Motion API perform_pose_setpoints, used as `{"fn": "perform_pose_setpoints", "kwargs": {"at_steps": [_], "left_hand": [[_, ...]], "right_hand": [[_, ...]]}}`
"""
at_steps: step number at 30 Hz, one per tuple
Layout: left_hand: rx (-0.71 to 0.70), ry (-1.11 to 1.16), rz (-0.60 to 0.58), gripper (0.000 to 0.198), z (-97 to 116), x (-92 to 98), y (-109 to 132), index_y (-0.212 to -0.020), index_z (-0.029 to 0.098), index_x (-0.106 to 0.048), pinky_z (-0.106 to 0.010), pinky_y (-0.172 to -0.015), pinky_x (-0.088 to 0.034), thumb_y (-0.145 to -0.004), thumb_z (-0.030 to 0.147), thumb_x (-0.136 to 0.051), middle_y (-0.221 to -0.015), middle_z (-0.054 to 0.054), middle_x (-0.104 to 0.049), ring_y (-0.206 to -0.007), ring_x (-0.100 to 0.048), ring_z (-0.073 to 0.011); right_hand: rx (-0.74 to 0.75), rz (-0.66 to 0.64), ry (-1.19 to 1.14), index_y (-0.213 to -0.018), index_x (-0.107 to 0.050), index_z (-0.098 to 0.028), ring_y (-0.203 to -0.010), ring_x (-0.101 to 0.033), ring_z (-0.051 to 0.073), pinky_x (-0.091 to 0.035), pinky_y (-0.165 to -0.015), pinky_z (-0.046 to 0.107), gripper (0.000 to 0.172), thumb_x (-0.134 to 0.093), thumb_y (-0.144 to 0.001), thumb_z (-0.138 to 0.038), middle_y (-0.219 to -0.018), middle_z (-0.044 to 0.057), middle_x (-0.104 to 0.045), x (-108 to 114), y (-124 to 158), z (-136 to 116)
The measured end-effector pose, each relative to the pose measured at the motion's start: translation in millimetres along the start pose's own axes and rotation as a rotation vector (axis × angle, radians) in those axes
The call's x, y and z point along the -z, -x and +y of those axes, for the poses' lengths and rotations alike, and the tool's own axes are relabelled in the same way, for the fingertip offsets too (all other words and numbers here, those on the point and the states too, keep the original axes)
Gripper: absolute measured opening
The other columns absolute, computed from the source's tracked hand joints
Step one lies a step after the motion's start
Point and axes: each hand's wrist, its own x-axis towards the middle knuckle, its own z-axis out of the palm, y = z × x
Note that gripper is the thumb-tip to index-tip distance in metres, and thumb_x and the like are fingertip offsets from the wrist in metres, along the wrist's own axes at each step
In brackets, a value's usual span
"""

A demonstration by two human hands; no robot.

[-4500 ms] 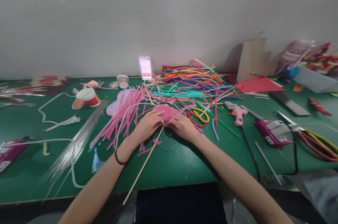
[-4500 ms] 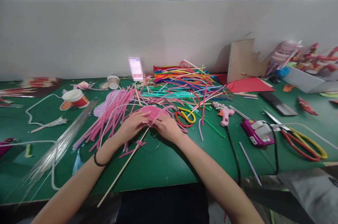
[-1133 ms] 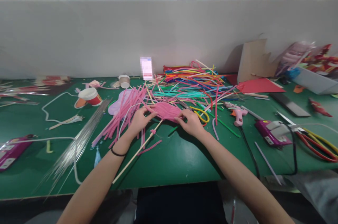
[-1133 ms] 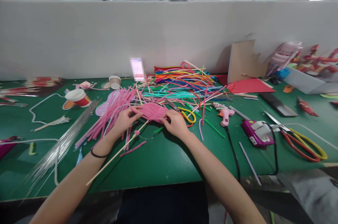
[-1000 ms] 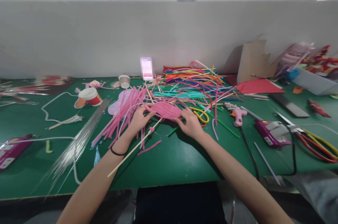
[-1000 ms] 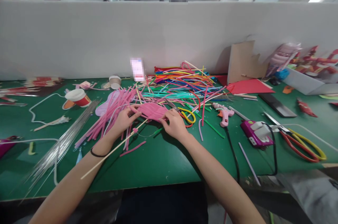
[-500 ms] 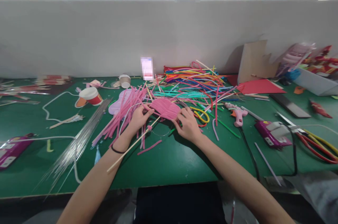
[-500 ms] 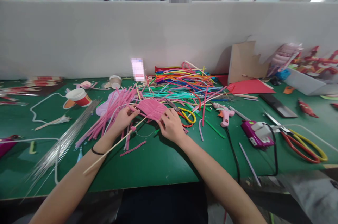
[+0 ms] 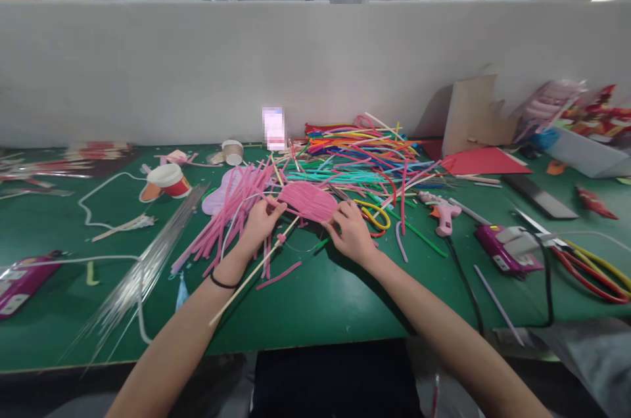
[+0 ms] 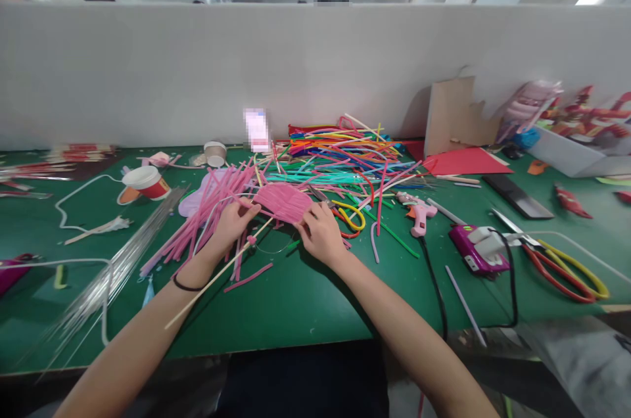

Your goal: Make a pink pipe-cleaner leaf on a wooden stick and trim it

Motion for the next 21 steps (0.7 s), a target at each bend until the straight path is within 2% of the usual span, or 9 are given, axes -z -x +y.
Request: {"fn": "perform_pose_setpoints", "kwargs": {"at_steps": [2,4,8,12,15,17,21], "left_hand": [[-0.025,0.046,0.019,0.028,4,-1.9,2,-0.075,0.018,-0.060,-0.034,-0.075,-0.048,-0.077,0.046,-0.065,-0.076,-0.002,-0.062,-0.076,-0.062,-0.0203],[-0.033,0.144,0.023,0.027,11,-5.5,5,-0.077,0.018,-0.059,-0.035,-0.078,-0.050,-0.079,0.045,-0.065,-0.080,-0.003,-0.062,-0.078,-0.064,-0.0204],[0.016,0.383,0.077,0.028,27,-14.8,14,-0.077,0.019,-0.057,-0.036,-0.073,-0.056,-0.076,0.044,-0.070,-0.081,-0.002,-0.060,-0.075,-0.066,-0.0205],[0.044,0.433,0.122,0.028,34,-19.2,20,-0.078,0.019,-0.060,-0.037,-0.071,-0.059,-0.074,0.044,-0.072,-0.079,-0.002,-0.062,-0.077,-0.068,-0.0225],[0.051,0.458,0.173,0.028,37,-19.2,22,-0.080,0.019,-0.061,-0.038,-0.071,-0.060,-0.073,0.044,-0.072,-0.080,-0.002,-0.063,-0.077,-0.068,-0.0216],[0.052,0.478,0.203,0.028,39,-19.1,23,-0.081,0.019,-0.061,-0.037,-0.070,-0.061,-0.073,0.043,-0.073,-0.081,-0.001,-0.062,-0.075,-0.067,-0.0204],[0.054,0.502,0.217,0.027,43,-19.5,25,-0.080,0.018,-0.061,-0.035,-0.066,-0.061,-0.073,0.040,-0.074,-0.081,-0.001,-0.060,-0.074,-0.067,-0.0188]], "right_hand": [[-0.068,0.057,-0.040,-0.077,-0.059,-0.019,-0.088,-0.048,0.023,-0.043,-0.084,0.041,0.016,-0.055,-0.090,-0.028,-0.087,0.007,-0.054,-2,-1,2],[-0.196,0.141,-0.127,-0.077,-0.061,-0.020,-0.089,-0.050,0.022,-0.044,-0.083,0.040,0.016,-0.058,-0.088,-0.032,-0.089,0.007,-0.053,-4,-3,5],[-0.473,0.256,-0.398,-0.078,-0.061,-0.020,-0.087,-0.054,0.020,-0.048,-0.073,0.034,0.021,-0.066,-0.080,-0.041,-0.092,0.006,-0.052,-11,-4,8],[-0.765,0.299,-0.864,-0.091,-0.053,-0.022,-0.077,-0.057,0.015,-0.051,-0.069,0.030,0.037,-0.073,-0.071,-0.045,-0.089,0.002,-0.056,-16,-6,2],[-0.962,0.362,-1.199,-0.097,-0.049,-0.025,-0.075,-0.062,0.013,-0.053,-0.068,0.028,0.050,-0.081,-0.062,-0.041,-0.088,-0.002,-0.060,-14,-9,-6],[-1.013,0.331,-1.323,-0.096,-0.052,-0.024,-0.074,-0.064,0.013,-0.053,-0.068,0.026,0.049,-0.083,-0.060,-0.037,-0.083,-0.003,-0.062,-11,-11,-9],[-1.020,0.154,-1.439,-0.081,-0.062,-0.019,-0.074,-0.067,0.013,-0.053,-0.064,0.022,0.031,-0.081,-0.065,-0.038,-0.080,0.001,-0.068,-4,-12,-11]]}}
